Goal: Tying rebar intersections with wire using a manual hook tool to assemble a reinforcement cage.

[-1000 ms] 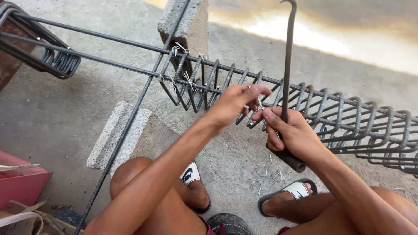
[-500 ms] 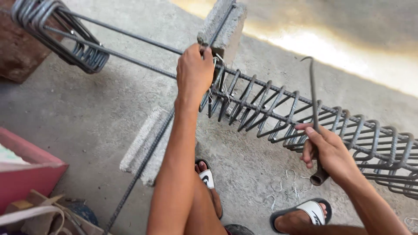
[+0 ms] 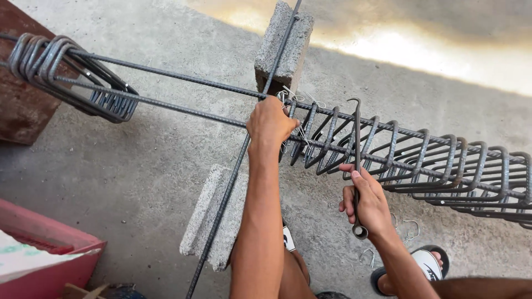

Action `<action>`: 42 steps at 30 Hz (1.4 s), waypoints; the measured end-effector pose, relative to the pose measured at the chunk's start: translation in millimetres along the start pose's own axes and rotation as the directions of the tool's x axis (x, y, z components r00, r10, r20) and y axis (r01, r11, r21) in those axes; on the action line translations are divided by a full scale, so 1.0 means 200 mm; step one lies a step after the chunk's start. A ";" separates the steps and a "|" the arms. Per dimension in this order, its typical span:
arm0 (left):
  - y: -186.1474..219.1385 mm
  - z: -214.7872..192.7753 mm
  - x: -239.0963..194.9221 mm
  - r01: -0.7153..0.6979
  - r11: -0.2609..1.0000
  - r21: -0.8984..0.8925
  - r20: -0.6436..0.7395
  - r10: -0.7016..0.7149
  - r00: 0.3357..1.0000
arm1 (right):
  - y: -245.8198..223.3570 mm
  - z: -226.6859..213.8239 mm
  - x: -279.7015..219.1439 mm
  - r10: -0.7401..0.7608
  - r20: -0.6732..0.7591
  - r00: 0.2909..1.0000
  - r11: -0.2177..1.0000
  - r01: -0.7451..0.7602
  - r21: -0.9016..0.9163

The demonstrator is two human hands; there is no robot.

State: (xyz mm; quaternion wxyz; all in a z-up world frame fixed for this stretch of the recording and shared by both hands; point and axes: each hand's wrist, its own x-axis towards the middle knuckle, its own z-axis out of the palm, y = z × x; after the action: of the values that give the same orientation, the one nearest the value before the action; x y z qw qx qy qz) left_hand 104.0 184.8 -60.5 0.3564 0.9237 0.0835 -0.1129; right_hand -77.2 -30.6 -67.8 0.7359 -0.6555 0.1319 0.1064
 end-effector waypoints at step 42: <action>0.16 -0.13 -0.18 0.000 0.986 0.165 0.430 -0.072 0.900 | -0.11 0.41 0.15 0.263 -0.033 0.964 0.844 -0.213 0.492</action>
State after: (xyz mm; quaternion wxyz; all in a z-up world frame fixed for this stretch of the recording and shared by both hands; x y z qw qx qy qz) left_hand 81.7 177.2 -11.3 0.2883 0.8992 0.0098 -0.3290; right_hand -36.9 48.6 -48.8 0.8500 -0.4334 0.2710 0.1277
